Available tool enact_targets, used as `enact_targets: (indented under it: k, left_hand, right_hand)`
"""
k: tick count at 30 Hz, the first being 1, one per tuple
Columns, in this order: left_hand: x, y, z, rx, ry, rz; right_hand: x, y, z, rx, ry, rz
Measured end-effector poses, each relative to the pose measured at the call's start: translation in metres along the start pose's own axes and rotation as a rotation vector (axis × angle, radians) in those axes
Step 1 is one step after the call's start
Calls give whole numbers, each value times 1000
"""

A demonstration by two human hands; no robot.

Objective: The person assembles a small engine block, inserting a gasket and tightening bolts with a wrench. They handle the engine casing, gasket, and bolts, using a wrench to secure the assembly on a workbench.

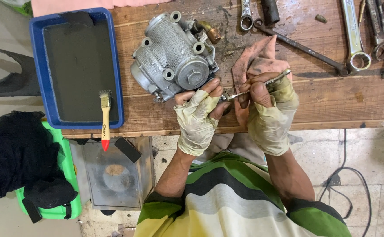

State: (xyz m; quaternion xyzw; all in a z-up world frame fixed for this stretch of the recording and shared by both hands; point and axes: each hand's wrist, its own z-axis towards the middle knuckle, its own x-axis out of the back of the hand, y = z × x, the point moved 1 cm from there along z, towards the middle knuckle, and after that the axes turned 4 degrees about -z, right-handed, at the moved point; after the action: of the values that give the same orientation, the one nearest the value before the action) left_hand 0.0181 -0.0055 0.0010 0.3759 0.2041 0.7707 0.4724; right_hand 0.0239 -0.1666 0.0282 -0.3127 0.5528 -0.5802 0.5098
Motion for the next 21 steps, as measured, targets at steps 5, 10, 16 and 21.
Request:
enact_targets:
  k: [5, 10, 16, 21]
  left_hand:
    - [2, 3, 3, -8, -8, 11]
    - [-2, 3, 5, -24, 44, -5]
    - [-1, 2, 8, -24, 31, 5]
    - [0, 4, 9, -1, 3, 6]
  right_hand:
    - [-2, -4, 2, 63, -70, -28]
    - [-6, -8, 5, 124, -137, -69]
    - [-7, -11, 10, 186, -226, -119]
    - [-15, -8, 13, 227, -322, -167]
